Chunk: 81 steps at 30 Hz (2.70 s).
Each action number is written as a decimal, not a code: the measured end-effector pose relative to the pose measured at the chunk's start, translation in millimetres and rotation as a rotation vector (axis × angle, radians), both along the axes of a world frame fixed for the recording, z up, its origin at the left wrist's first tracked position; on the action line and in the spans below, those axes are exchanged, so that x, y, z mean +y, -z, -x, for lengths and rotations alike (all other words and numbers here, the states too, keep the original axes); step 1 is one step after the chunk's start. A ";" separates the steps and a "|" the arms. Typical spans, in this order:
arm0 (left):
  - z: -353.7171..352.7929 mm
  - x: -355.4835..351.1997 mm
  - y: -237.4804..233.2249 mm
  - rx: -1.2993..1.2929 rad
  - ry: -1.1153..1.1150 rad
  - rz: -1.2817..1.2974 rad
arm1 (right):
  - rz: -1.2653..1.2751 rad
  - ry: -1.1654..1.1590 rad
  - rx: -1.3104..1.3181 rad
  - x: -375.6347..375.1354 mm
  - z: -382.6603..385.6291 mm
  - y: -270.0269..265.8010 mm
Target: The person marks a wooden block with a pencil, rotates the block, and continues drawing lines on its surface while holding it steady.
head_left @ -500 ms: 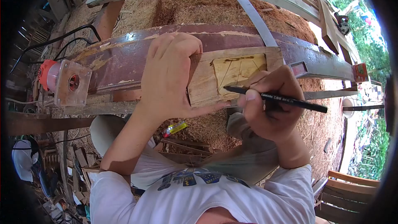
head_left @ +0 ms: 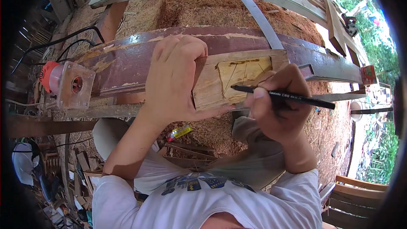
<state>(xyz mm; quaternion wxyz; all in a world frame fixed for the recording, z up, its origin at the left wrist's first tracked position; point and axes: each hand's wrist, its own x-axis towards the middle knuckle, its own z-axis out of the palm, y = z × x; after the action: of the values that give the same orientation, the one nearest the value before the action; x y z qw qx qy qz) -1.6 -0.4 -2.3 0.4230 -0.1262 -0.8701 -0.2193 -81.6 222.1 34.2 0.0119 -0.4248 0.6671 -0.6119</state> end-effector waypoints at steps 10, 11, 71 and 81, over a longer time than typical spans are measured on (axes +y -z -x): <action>0.2 -0.2 1.0 -0.016 0.020 -0.012 | -0.053 0.033 -0.121 3.1 -1.7 -3.5; 0.2 -0.3 1.1 -0.016 0.022 -0.014 | -0.049 0.020 -0.124 3.2 -1.7 -2.9; -0.7 1.1 -1.1 -0.017 0.023 -0.004 | -0.089 -0.041 0.110 9.2 17.7 -4.8; -0.3 1.2 -0.4 -0.007 0.023 -0.010 | -0.083 -0.014 0.025 7.8 14.3 -6.0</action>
<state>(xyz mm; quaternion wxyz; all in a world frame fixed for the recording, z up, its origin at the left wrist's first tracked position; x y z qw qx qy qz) -1.2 0.8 -1.9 0.4178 -0.1333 -0.8690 -0.2289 -95.9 229.9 40.1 0.0256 -0.4360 0.6892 -0.5782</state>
